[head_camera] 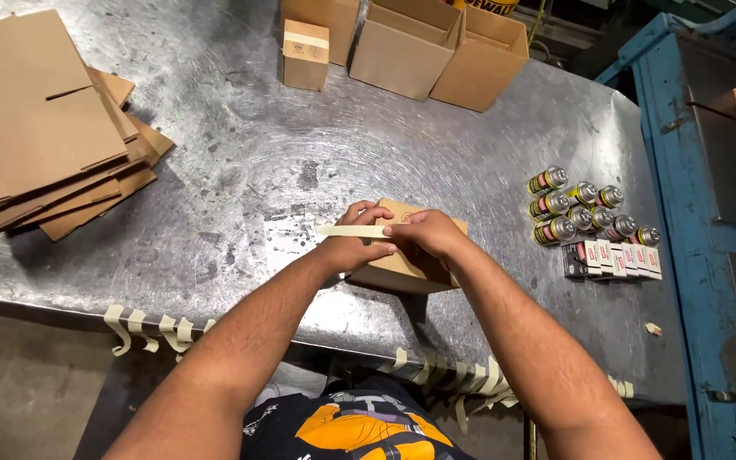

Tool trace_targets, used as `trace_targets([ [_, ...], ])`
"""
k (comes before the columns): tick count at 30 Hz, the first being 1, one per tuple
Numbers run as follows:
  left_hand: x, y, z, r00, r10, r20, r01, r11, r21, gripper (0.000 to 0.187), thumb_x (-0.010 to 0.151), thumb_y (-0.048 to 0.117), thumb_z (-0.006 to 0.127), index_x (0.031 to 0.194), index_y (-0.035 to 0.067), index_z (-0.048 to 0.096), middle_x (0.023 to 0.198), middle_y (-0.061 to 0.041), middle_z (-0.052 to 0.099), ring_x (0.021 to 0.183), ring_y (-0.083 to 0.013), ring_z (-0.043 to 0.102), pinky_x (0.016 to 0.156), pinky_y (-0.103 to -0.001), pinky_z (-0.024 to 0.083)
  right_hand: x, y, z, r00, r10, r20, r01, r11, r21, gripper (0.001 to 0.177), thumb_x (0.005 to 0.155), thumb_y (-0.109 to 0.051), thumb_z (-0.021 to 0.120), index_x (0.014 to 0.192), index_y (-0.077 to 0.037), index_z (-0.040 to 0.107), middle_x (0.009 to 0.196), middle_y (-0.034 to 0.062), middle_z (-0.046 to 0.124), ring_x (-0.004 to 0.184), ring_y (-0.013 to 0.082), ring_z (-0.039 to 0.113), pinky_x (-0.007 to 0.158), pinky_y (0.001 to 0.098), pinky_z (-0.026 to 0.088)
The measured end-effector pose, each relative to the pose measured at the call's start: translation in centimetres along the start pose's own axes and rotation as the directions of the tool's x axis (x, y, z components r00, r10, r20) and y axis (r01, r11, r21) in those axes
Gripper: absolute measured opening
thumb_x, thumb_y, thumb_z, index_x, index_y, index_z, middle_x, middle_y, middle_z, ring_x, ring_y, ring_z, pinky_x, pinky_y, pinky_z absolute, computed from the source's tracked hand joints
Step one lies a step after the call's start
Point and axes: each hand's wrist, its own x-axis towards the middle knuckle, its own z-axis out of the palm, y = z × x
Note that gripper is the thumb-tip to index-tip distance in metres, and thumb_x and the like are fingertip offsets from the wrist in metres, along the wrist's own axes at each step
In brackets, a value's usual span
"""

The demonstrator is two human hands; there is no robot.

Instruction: The person assembles and seals cardboard boxes by hand using masking tape. The person folds the flaps of multiple boxes and applies strips of tape across the seams to secure them.

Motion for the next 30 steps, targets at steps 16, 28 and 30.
trace_targets([
  [16, -0.2, 1.7, 0.3, 0.995, -0.098, 0.035, 0.091, 0.982, 0.168, 0.041, 0.107, 0.058, 0.030, 0.139, 0.040, 0.048, 0.160, -0.002, 0.033, 0.143, -0.0466, 0.042, 0.123, -0.065, 0.013, -2.5, 0.3, -1.1, 0.977, 0.072, -0.199, -0.060, 0.996, 0.069, 0.025, 0.074, -0.031, 0.086, 0.083, -0.010, 0.079, 0.055, 0.0068, 0.052, 0.049, 0.0141, 0.055, 0.047, 0.0209, 0.043],
  [28, -1.1, 5.9, -0.5, 0.975, -0.222, -0.022, 0.218, 0.930, 0.296, 0.028, 0.104, 0.050, 0.048, 0.130, 0.044, 0.053, 0.159, 0.006, 0.038, 0.145, -0.0289, 0.046, 0.125, -0.065, 0.009, -1.8, 2.9, -5.7, 0.989, 0.146, -0.035, -0.145, 0.989, 0.021, 0.022, 0.079, -0.025, 0.080, 0.098, -0.014, 0.080, 0.073, -0.0048, 0.068, 0.062, 0.0040, 0.052, 0.063, 0.0188, 0.044],
  [30, -0.8, 5.0, -0.3, 0.976, -0.216, -0.029, 0.215, 0.931, 0.294, 0.027, 0.104, 0.050, 0.049, 0.130, 0.044, 0.054, 0.158, 0.007, 0.039, 0.145, -0.0282, 0.046, 0.125, -0.065, 0.008, -1.0, 4.6, -7.2, 0.991, 0.126, -0.049, -0.125, 0.992, 0.015, 0.022, 0.079, -0.023, 0.080, 0.099, -0.013, 0.080, 0.070, -0.0034, 0.066, 0.061, 0.0055, 0.051, 0.066, 0.0211, 0.047],
])
